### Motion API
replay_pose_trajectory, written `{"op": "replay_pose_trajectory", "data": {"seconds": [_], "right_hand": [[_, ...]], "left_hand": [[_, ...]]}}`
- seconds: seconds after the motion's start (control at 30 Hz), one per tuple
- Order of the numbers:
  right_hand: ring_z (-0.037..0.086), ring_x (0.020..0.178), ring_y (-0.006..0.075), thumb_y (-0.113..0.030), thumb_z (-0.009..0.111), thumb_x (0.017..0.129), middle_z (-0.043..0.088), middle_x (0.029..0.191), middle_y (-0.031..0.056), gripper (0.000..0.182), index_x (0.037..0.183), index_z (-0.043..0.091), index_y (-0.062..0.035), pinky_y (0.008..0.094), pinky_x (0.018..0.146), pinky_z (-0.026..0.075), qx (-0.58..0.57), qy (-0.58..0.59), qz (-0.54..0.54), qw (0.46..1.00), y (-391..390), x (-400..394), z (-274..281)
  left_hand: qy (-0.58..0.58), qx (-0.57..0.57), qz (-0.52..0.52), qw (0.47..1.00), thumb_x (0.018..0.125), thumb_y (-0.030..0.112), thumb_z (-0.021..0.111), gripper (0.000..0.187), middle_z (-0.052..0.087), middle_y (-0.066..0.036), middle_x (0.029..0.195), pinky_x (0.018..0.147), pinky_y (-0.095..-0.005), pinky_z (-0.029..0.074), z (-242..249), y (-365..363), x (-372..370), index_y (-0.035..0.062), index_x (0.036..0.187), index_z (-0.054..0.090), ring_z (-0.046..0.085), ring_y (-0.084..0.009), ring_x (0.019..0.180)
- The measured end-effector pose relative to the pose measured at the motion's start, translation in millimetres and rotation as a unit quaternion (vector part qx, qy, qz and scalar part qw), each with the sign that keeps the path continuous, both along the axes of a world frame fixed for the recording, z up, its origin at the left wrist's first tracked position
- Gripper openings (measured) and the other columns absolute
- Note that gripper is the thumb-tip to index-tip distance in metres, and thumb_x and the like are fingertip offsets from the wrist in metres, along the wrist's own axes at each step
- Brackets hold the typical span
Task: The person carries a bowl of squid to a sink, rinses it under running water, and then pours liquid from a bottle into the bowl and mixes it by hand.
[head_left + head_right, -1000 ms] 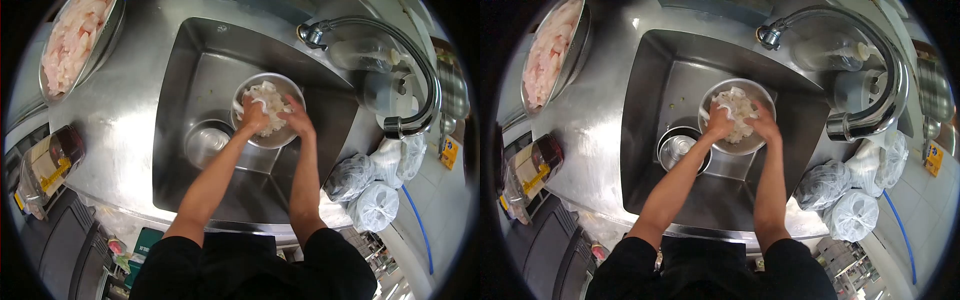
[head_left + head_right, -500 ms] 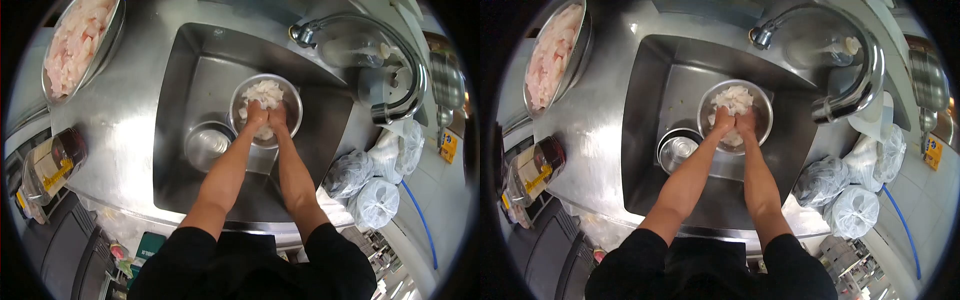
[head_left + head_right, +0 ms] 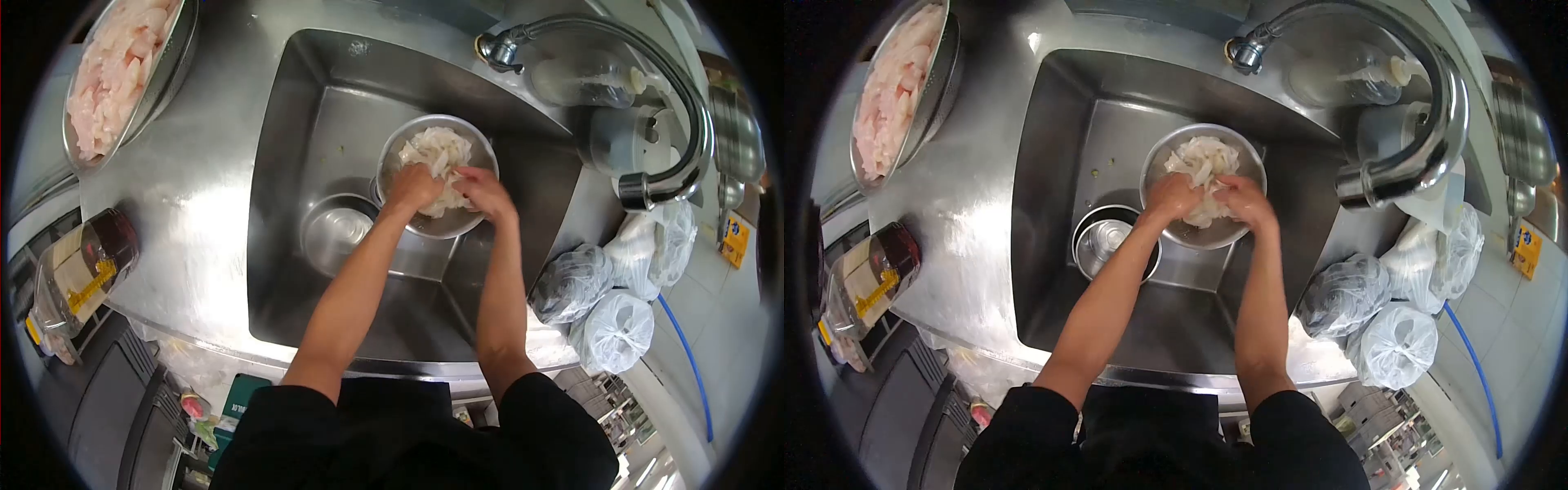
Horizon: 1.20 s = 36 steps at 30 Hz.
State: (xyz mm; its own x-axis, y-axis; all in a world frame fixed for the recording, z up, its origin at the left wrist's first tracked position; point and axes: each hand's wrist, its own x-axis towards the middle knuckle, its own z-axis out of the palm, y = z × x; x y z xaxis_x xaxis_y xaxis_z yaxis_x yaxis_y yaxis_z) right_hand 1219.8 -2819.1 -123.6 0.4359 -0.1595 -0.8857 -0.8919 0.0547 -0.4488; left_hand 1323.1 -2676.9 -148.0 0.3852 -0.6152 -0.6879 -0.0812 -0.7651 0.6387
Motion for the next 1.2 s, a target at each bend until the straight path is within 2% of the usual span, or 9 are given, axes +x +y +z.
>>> {"op": "replay_pose_trajectory", "data": {"seconds": [0.13,0.2,0.4,0.53,0.63,0.77,0.9,1.03,1.2], "right_hand": [[0.057,0.108,0.0344,-0.019,0.062,0.076,0.058,0.113,0.0217,0.058,0.130,0.047,-0.0065,0.0403,0.092,0.044,-0.202,-0.054,-0.030,0.977,0,30,-15],[0.061,0.098,0.0368,-0.018,0.065,0.073,0.062,0.106,0.0196,0.049,0.119,0.054,-0.0048,0.0387,0.087,0.047,-0.502,-0.130,0.149,0.842,17,21,-117],[0.052,0.112,0.0340,-0.012,0.067,0.069,0.054,0.121,0.0190,0.058,0.124,0.049,-0.0095,0.0345,0.097,0.041,-0.201,-0.156,0.082,0.964,-2,-1,-49],[0.051,0.113,0.0346,-0.008,0.068,0.065,0.055,0.117,0.0185,0.064,0.126,0.048,-0.0107,0.0351,0.096,0.041,-0.166,-0.239,0.032,0.956,19,-31,-29],[0.053,0.107,0.0385,-0.003,0.066,0.063,0.058,0.106,0.0196,0.065,0.125,0.047,-0.0077,0.0381,0.093,0.043,-0.574,-0.147,0.122,0.796,68,-29,-92],[0.058,0.100,0.0378,-0.008,0.066,0.068,0.062,0.100,0.0238,0.050,0.116,0.054,-0.0062,0.0418,0.087,0.045,-0.387,-0.215,-0.066,0.894,42,-17,-103],[0.055,0.111,0.0321,-0.011,0.070,0.066,0.057,0.116,0.0244,0.059,0.122,0.051,-0.0059,0.0400,0.092,0.043,-0.170,-0.143,0.081,0.972,2,-6,-43],[0.034,0.128,0.0411,-0.009,0.069,0.066,0.026,0.141,0.0301,0.080,0.136,0.032,-0.0040,0.0416,0.103,0.034,-0.223,-0.170,0.192,0.940,22,-18,-46],[0.038,0.124,0.0401,-0.014,0.069,0.069,0.034,0.140,0.0219,0.069,0.132,0.042,-0.0076,0.0406,0.101,0.035,-0.492,-0.105,0.149,0.851,43,-15,-121]], "left_hand": [[-0.138,-0.005,0.086,0.987,0.073,0.027,0.064,0.065,0.039,-0.028,0.131,0.095,-0.0462,0.041,-19,-21,-5,0.0085,0.131,0.041,0.046,-0.0434,0.117],[-0.097,0.026,0.066,0.993,0.072,0.021,0.066,0.070,0.029,-0.025,0.138,0.095,-0.0473,0.042,-49,-30,-10,0.0152,0.135,0.034,0.043,-0.0445,0.118],[-0.015,-0.114,-0.082,0.990,0.068,0.002,0.066,0.050,0.050,-0.020,0.123,0.093,-0.0481,0.042,-36,-13,10,0.0104,0.115,0.053,0.043,-0.0401,0.119],[-0.155,-0.206,0.023,0.966,0.074,0.005,0.060,0.058,0.035,-0.014,0.142,0.101,-0.0496,0.036,-37,14,-46,0.0196,0.129,0.045,0.036,-0.0417,0.126],[-0.185,-0.017,-0.028,0.982,0.079,0.009,0.057,0.062,0.027,-0.016,0.146,0.101,-0.0556,0.032,-31,9,-60,0.0161,0.137,0.034,0.030,-0.0412,0.129],[-0.110,-0.077,-0.035,0.990,0.080,0.009,0.052,0.050,0.038,-0.028,0.132,0.088,-0.0500,0.044,-51,-3,-24,0.0082,0.129,0.041,0.045,-0.0439,0.115],[-0.026,-0.015,-0.082,0.996,0.080,0.006,0.055,0.048,0.042,-0.025,0.126,0.087,-0.0496,0.047,-13,-7,3,0.0067,0.127,0.042,0.046,-0.0444,0.113],[-0.209,-0.064,-0.157,0.963,0.072,0.004,0.064,0.058,0.025,-0.019,0.138,0.086,-0.0564,0.047,-17,14,-38,0.0101,0.124,0.039,0.027,-0.0504,0.125],[-0.237,-0.073,-0.109,0.963,0.073,0.006,0.065,0.061,0.033,-0.019,0.133,0.088,-0.0556,0.045,-65,-1,-31,0.0109,0.128,0.039,0.036,-0.0477,0.119]]}}
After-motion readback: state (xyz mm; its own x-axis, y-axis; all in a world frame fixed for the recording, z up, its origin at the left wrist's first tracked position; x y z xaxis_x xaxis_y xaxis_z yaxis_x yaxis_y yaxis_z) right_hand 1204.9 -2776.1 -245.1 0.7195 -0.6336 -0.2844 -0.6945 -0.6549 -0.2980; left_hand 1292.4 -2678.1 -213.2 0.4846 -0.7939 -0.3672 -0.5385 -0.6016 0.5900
